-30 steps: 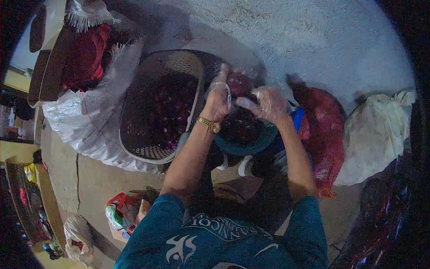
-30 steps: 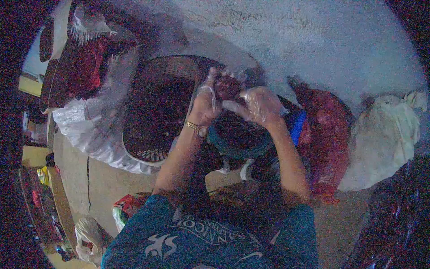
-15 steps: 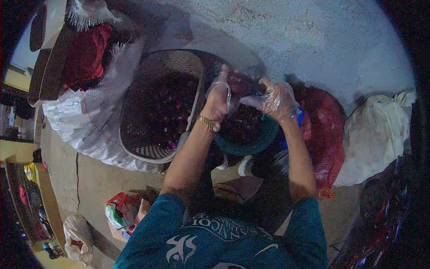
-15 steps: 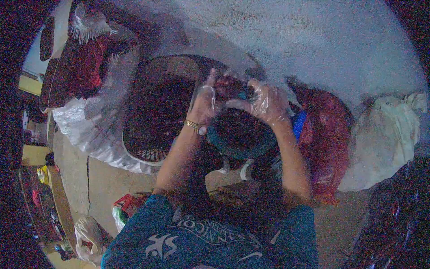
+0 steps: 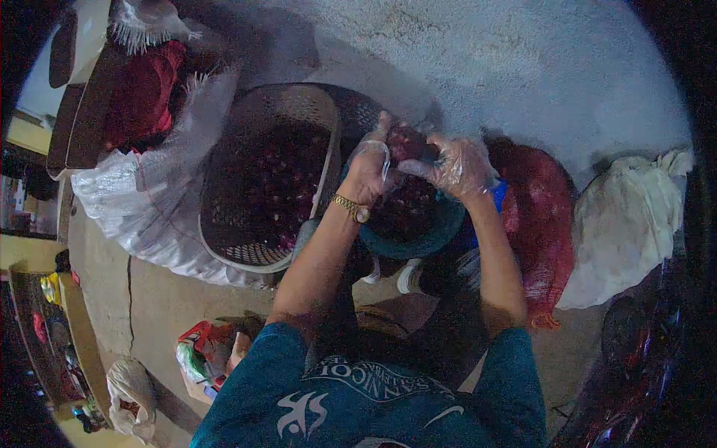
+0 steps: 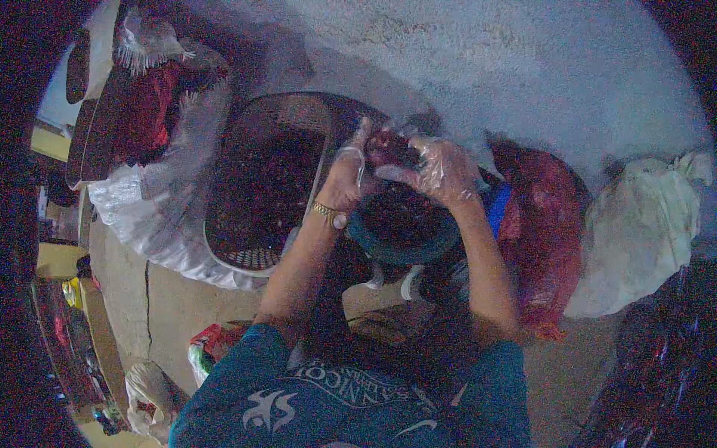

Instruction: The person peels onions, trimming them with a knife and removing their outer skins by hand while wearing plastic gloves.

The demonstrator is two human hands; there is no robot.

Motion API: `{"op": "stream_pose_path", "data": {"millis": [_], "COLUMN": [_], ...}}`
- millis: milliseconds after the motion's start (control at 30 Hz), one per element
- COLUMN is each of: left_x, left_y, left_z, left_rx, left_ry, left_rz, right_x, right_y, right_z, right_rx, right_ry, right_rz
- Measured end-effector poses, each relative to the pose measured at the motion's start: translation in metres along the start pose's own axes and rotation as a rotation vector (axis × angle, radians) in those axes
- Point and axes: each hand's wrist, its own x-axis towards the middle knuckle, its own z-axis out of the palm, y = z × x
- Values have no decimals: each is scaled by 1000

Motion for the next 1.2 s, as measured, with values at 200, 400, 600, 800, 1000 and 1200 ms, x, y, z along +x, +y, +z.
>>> {"op": "stream_pose_path", "data": {"millis": [200, 400, 600, 800, 1000, 1200], "left_x": [5, 0, 2, 0, 3, -2], "left_y": [0, 5, 4, 5, 2, 4], "left_z": [-4, 1, -3, 1, -4, 6], "left_rx": [-6, -153, 17, 9, -4, -151], "left_ry": [87, 5, 58, -5, -34, 4], "left_rz": [-22, -25, -24, -66, -43, -43], "right_x": [1, -1, 0, 2, -1, -1], "right_y": [12, 4, 3, 8, 7, 27], "right_z": [17, 9, 3, 3, 7, 27], "right_rx": [-114, -138, -43, -50, -71, -73], "right_ry": [-15, -145, 39, 21, 23, -21], "right_rz": [18, -20, 40, -9, 32, 102]}}
